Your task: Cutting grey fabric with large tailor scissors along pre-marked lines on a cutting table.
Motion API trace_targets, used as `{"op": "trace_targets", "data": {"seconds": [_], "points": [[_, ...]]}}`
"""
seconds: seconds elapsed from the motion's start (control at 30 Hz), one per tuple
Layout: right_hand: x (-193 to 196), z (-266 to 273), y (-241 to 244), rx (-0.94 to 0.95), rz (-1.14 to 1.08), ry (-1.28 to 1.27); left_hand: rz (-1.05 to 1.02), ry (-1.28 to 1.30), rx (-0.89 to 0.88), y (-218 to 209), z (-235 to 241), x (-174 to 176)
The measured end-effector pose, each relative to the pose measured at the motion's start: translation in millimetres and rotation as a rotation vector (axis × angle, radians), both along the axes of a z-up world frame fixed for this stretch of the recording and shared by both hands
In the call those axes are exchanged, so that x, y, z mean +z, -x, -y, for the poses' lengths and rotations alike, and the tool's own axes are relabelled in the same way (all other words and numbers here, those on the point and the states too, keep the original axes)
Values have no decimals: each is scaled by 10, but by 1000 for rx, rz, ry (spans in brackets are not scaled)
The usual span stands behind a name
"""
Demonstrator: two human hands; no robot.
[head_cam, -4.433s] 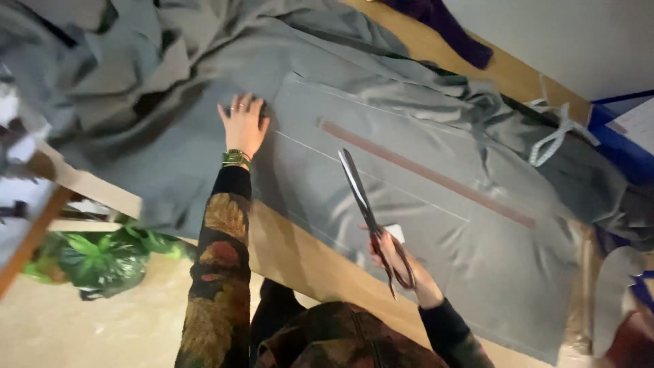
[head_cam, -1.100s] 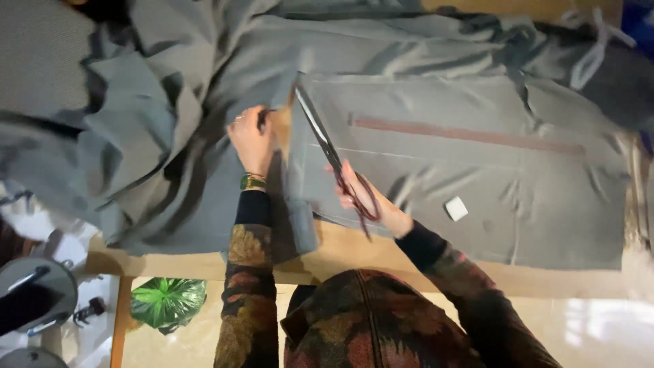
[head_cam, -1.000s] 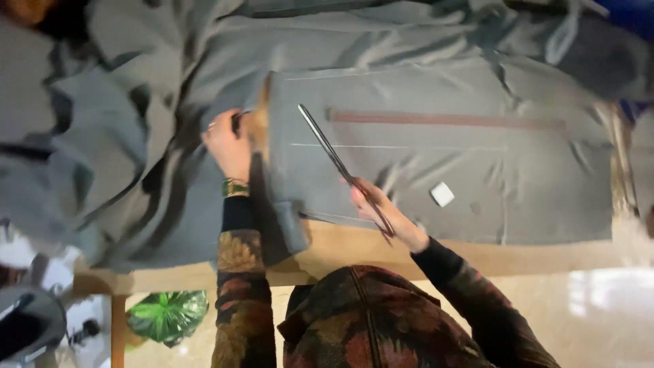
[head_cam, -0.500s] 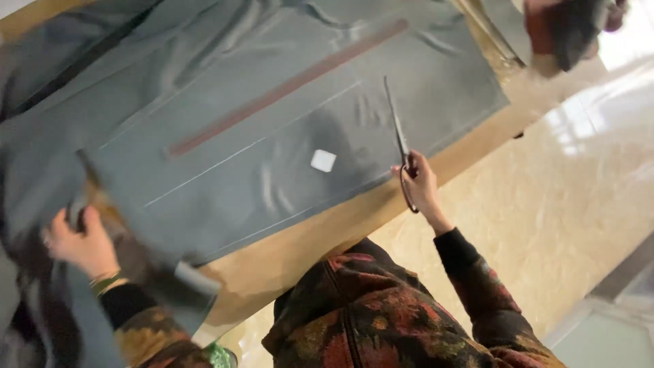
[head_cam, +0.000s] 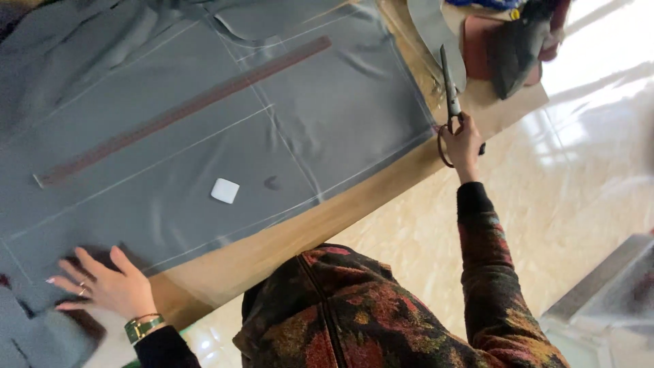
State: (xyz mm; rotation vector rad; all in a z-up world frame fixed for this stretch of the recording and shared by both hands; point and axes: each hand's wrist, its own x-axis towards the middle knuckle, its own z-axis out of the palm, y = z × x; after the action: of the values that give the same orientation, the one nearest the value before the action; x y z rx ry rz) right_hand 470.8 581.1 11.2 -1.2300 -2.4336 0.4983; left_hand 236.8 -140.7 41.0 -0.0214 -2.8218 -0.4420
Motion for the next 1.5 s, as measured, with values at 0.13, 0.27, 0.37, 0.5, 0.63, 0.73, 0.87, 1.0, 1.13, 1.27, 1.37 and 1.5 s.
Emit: {"op": "trace_targets", "data": {"seconds": [0.13, 0.27, 0.37, 0.5, 0.63, 0.73, 0.87, 1.0, 1.13, 1.27, 1.37, 1.5], "points": [[31, -468, 129, 197, 81, -19, 149, -72, 148, -135, -80, 30], [158, -571, 250, 365, 231, -39, -65, -79, 147, -170, 427, -335], [132, -659, 264, 492, 329, -253, 34, -265, 214, -126, 750, -334], [431, -332, 529, 402, 521, -202, -92, -460, 205, 38, 1180, -683], [289, 99, 1246, 581, 284, -364, -245, -366, 255, 239, 1396, -925], [343, 950, 2126, 939, 26, -298, -242, -435, 283, 297, 1401, -968], [448, 2081, 3092, 1120, 95, -42, -58, -616, 345, 282, 1367, -919], [249, 2460, 3717, 1247, 144, -163, -109, -558, 444, 248, 1171, -588], [169, 2517, 3945, 1263, 266, -368, -45, -756, 573, 458, 1283, -1141], [222, 2616, 4132, 1166, 511, -342, -176, -342, 544, 465, 1365, -1361], [-74, 2276, 4197, 1266, 308, -337, -172, -173, 682, 500, 1261, -1160], [-166, 2587, 3986, 1278, 238, -363, -238, -499, 592, 607, 1291, -1352]]}}
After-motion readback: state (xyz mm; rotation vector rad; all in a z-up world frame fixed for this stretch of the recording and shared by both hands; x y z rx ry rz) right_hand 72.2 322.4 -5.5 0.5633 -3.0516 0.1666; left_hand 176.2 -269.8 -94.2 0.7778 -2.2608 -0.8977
